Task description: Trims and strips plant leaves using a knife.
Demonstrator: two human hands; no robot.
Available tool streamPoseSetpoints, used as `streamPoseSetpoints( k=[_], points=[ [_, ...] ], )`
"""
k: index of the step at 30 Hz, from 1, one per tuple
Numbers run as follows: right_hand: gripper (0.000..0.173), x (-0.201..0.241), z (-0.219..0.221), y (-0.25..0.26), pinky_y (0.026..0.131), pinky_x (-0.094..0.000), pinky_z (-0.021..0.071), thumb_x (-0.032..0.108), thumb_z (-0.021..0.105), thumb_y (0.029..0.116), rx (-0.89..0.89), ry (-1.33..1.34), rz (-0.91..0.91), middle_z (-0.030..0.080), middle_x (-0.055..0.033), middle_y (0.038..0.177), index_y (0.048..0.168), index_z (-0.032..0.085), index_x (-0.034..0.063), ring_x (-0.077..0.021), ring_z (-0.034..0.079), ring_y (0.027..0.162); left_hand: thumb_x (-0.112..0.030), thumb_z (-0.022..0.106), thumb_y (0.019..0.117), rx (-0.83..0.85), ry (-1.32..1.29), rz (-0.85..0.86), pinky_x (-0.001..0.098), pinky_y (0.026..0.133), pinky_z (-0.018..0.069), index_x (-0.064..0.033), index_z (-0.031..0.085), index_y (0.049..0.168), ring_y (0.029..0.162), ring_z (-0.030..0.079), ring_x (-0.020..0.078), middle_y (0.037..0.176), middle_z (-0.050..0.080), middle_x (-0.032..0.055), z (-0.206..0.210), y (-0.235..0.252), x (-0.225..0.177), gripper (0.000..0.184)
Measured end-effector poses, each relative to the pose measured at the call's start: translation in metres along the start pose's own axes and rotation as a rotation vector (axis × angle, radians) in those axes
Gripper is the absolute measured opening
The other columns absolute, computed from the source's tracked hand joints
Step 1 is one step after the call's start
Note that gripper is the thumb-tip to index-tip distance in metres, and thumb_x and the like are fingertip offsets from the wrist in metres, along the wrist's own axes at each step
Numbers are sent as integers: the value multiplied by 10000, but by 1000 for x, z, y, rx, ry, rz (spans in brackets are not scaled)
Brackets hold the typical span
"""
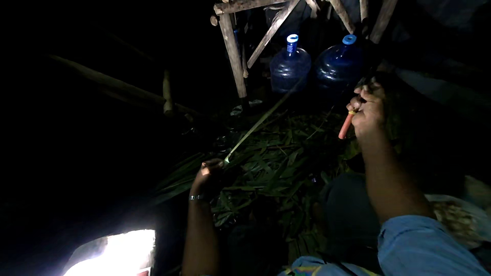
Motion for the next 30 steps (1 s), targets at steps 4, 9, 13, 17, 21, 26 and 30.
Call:
streamPoseSetpoints(
  k=[4, 9, 13, 17, 21, 26, 30],
  points=[
    [272, -6, 5, -6, 427, -166, 408, 55, 437, 1067, 74, -112, 65, 625, 50, 848, 1302, 523, 161, -23, 443, 470, -1, 523, 999, -174, -86, 33, 251, 682, 554, -4, 681, 968, 701, 621, 75, 792, 663, -3, -12, 4, -2, 161],
    [344, -39, 79, -77, 429, -172, 383, 27, 502, 1002, 658, -479, 207, 641, 4, 799, 1336, 569, 71, -19, 441, 475, 36, 530, 995, -221, -176, 104, 236, 644, 557, 10, 705, 943, 659, 628, 66, 758, 688, 6, 19, 4, -18, 185],
    [478, -82, 122, -156, 420, -207, 360, 15, 538, 997, 1052, -598, 353, 634, -54, 800, 1471, 494, 52, -61, 422, 469, -45, 571, 1015, -96, -94, 116, 234, 610, 541, -7, 726, 996, 645, 608, 68, 788, 685, 17, 65, -4, -27, 160],
    [382, -103, 138, -186, 406, -180, 320, 10, 546, 1011, 1085, -546, 447, 617, -40, 761, 1390, 577, 37, -44, 393, 454, -80, 630, 987, 101, -38, 173, 227, 582, 509, -37, 748, 978, 610, 572, 51, 755, 676, 4, 103, -8, -26, 126],
    [171, -104, 138, -171, 436, -166, 365, 12, 575, 994, 1004, -445, 458, 646, -22, 751, 1153, 636, 4, -23, 442, 480, -103, 601, 1016, 198, -32, 178, 202, 525, 461, -43, 732, 977, 555, 518, 40, 694, 619, -8, 117, -8, -23, 149],
    [90, -78, 128, -130, 419, -161, 397, 32, 556, 989, 845, -361, 304, 665, -28, 760, 1042, 628, 41, -20, 459, 452, -119, 443, 1077, 431, 39, 42, 236, 718, 561, 12, 675, 1070, 743, 642, 58, 863, 695, 16, 118, 2, 3, 267],
    [118, -62, 111, -96, 400, -151, 400, 16, 496, 1006, 670, -278, 255, 648, -10, 760, 1058, 588, 69, -18, 456, 439, -74, 496, 1055, 407, 4, -34, 209, 698, 560, 18, 669, 1072, 708, 633, 42, 822, 675, -5, 114, 7, 11, 196]
  ],
)
Point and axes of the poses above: each hand's wrist, its own y-axis towards the middle knuckle, its own z-axis out of the palm, x = y × z, the point moved 7 cm from there along y, towards the middle knuckle
